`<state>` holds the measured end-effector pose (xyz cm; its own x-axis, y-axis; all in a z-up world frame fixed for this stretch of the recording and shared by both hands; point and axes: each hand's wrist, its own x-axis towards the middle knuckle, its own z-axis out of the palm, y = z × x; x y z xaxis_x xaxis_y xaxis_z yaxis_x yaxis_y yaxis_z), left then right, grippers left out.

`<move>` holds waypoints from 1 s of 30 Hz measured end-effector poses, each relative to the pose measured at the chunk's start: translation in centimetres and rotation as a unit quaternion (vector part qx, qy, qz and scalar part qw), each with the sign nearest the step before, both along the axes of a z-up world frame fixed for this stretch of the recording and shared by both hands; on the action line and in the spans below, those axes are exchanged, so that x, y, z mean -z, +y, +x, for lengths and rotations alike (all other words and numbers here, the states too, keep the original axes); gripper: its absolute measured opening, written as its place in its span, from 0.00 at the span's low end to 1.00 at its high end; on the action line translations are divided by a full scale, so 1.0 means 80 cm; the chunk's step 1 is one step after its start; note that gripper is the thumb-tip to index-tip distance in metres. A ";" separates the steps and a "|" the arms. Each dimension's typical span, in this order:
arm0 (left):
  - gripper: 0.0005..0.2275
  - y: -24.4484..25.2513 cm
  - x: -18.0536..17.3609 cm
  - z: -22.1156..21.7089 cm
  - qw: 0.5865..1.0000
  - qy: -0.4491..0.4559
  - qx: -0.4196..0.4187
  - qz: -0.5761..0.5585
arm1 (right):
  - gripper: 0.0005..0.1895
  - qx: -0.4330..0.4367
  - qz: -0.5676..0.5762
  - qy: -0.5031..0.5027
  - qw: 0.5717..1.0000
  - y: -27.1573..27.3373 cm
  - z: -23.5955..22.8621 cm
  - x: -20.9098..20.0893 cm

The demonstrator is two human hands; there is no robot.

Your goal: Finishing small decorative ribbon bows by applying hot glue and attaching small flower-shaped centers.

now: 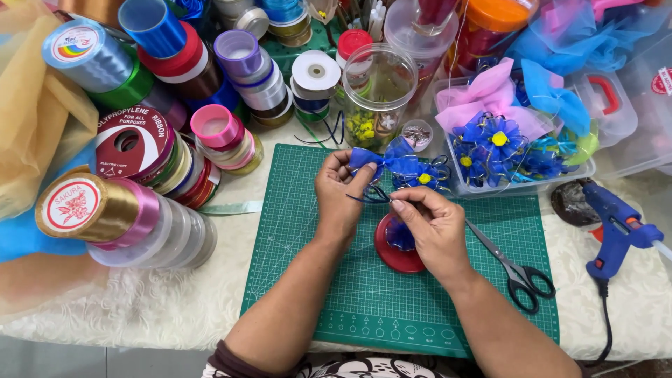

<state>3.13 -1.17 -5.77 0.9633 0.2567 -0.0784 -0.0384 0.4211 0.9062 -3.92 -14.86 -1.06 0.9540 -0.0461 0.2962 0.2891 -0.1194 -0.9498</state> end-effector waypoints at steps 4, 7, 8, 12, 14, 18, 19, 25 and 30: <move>0.12 0.005 -0.008 -0.003 1.000 -0.008 0.010 0.004 | 0.04 0.006 -0.015 -0.011 1.000 -0.002 0.001 -0.003; 0.12 0.005 -0.025 -0.012 0.998 -0.021 0.019 0.064 | 0.03 -0.004 -0.011 -0.028 1.000 -0.005 0.000 -0.008; 0.11 0.004 -0.028 -0.014 0.996 -0.028 0.020 0.083 | 0.05 -0.011 -0.007 -0.028 1.000 -0.007 -0.001 -0.006; 0.11 -0.004 -0.030 -0.021 0.992 -0.037 0.030 0.118 | 0.08 0.007 -0.028 -0.047 0.998 -0.015 0.002 -0.003; 0.11 -0.008 -0.030 -0.025 0.992 -0.036 0.039 0.115 | 0.08 0.024 -0.038 -0.056 0.997 -0.020 0.006 -0.007; 0.11 -0.010 -0.042 -0.036 0.989 -0.077 0.053 0.114 | 0.04 0.067 -0.058 -0.091 0.992 -0.027 0.013 -0.007; 0.11 -0.010 -0.041 -0.037 0.989 -0.076 0.054 0.114 | 0.04 0.068 -0.059 -0.090 0.992 -0.025 0.012 -0.011; 0.12 -0.009 -0.036 -0.037 0.985 -0.117 0.081 0.093 | 0.02 0.086 -0.112 -0.131 0.981 -0.027 0.012 -0.026; 0.11 -0.009 -0.044 -0.038 0.980 -0.153 0.077 0.103 | 0.02 0.080 -0.106 -0.127 0.983 -0.032 0.016 -0.023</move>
<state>0.12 -1.89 -2.23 0.9621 0.0872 0.2583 -0.2722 0.2522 0.9286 -2.64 -17.40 0.77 0.8331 -0.1017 0.5438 0.4756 -0.3703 -0.7979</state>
